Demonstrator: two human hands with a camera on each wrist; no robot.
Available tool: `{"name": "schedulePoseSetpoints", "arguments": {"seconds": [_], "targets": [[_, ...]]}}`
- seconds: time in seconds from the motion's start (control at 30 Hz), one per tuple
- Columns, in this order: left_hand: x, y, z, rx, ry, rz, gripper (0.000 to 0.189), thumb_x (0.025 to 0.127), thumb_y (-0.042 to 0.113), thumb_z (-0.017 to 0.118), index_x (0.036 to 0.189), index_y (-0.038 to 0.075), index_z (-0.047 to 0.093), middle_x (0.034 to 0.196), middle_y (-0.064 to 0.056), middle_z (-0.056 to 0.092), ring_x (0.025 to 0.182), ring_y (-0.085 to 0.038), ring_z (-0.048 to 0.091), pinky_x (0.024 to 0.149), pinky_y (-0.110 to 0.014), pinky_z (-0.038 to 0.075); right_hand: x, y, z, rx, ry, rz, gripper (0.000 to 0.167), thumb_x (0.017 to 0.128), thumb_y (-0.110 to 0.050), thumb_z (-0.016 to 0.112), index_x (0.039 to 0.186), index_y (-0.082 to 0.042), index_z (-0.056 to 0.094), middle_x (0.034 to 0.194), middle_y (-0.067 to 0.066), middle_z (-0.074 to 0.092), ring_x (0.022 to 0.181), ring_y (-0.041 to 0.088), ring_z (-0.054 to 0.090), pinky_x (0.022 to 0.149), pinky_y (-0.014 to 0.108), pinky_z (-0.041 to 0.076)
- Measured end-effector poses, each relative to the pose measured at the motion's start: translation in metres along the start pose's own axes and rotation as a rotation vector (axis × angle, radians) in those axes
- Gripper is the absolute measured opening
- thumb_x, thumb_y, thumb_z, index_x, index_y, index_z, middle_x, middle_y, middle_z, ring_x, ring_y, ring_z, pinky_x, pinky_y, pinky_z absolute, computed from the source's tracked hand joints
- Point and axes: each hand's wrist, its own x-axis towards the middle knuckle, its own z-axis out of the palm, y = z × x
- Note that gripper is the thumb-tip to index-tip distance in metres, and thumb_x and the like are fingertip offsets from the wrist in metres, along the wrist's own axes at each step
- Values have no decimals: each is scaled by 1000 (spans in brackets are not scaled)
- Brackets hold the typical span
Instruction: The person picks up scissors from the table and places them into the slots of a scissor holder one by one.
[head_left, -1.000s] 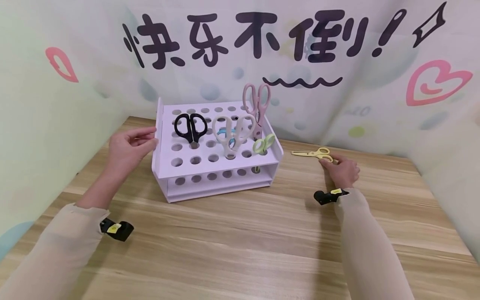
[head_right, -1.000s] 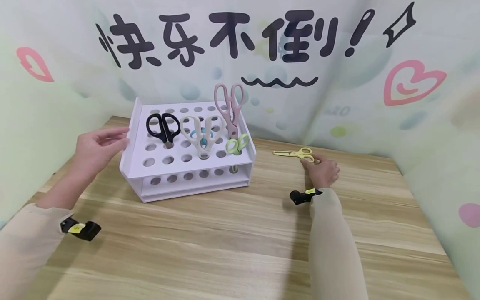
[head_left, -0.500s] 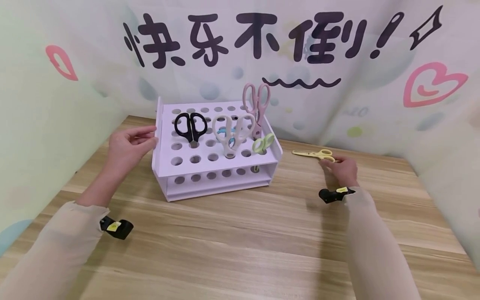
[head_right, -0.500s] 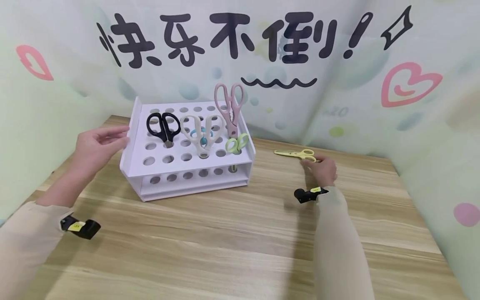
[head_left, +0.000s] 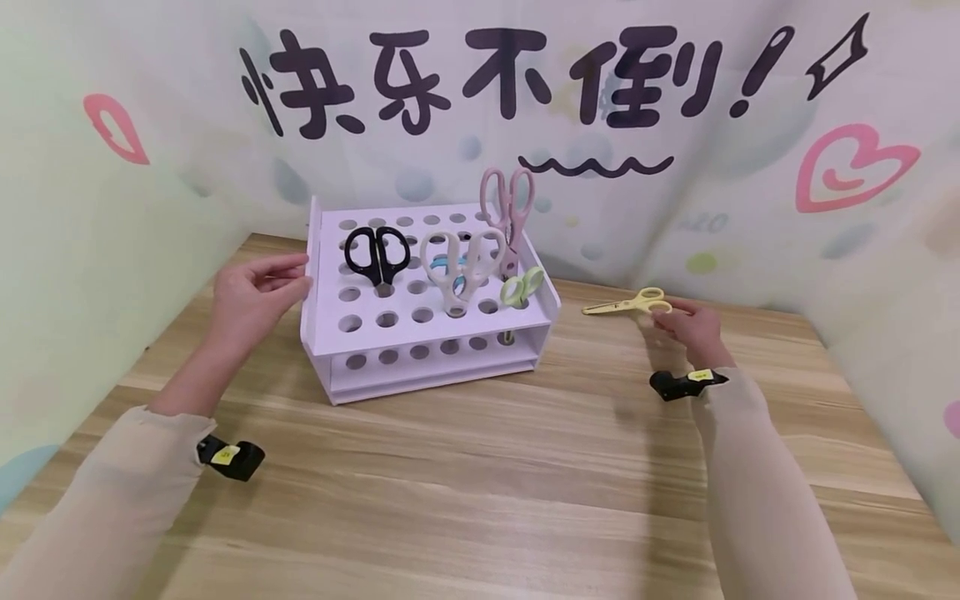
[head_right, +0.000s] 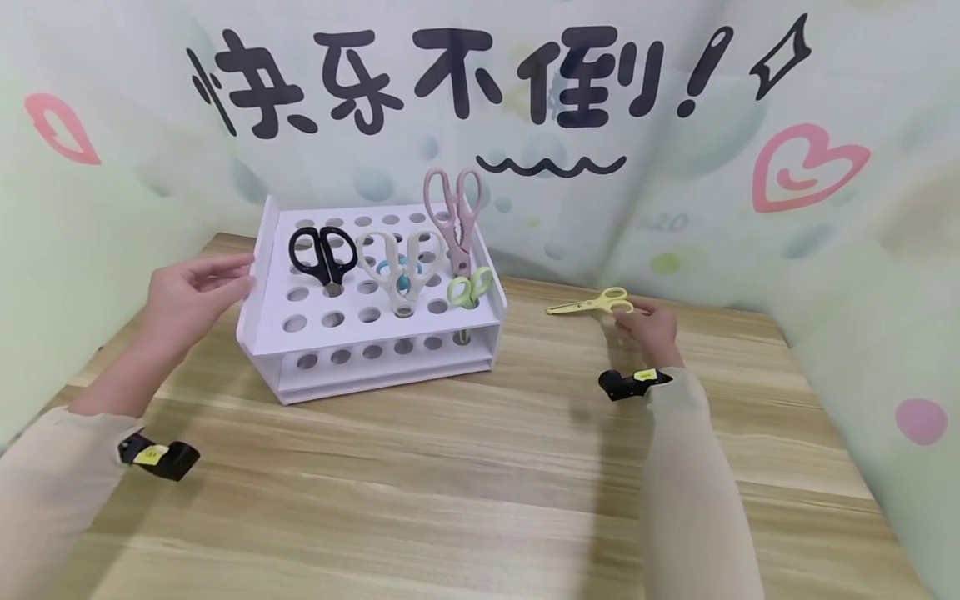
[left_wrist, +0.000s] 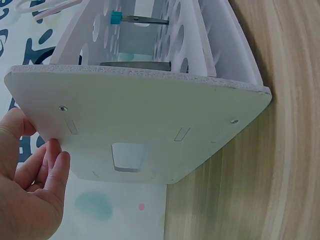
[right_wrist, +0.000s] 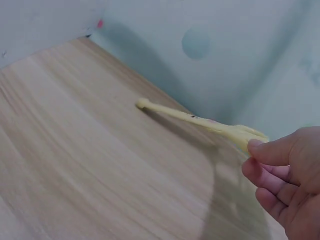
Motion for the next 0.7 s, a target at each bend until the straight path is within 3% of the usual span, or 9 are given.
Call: {"name": "schedulePoseSetpoints", "arguments": {"seconds": [0.13, 0.33, 0.5, 0.7], "targets": [[1, 0, 0, 4, 3, 8, 38, 83, 14, 65, 115, -6, 61, 78, 21, 58, 71, 6, 58, 58, -10, 46, -2, -7, -2, 128, -49, 12, 56, 87, 0, 57, 136, 11, 32, 67, -10, 66, 65, 2, 63, 63, 16, 50], [0, 1, -1, -12, -6, 4, 39, 82, 14, 65, 116, -7, 60, 77, 21, 58, 71, 7, 58, 58, -10, 45, -6, -21, 1, 214, -72, -34, 51, 87, 6, 54, 134, 12, 34, 68, -6, 67, 66, 6, 65, 59, 17, 50], [0, -1, -1, -10, -1, -2, 38, 82, 13, 65, 115, -6, 60, 77, 20, 58, 72, 6, 58, 56, -10, 44, -9, -33, 3, 247, -42, -84, 48, 84, 9, 56, 130, 9, 43, 67, -4, 67, 63, 8, 65, 58, 17, 51], [1, -1, -1, 5, 0, 13, 37, 83, 14, 64, 114, -5, 61, 78, 19, 59, 73, 5, 58, 57, -11, 45, -15, -45, 1, 206, -32, -106, 48, 82, 12, 57, 129, 11, 44, 66, -2, 66, 61, 9, 65, 58, 19, 52]]}}
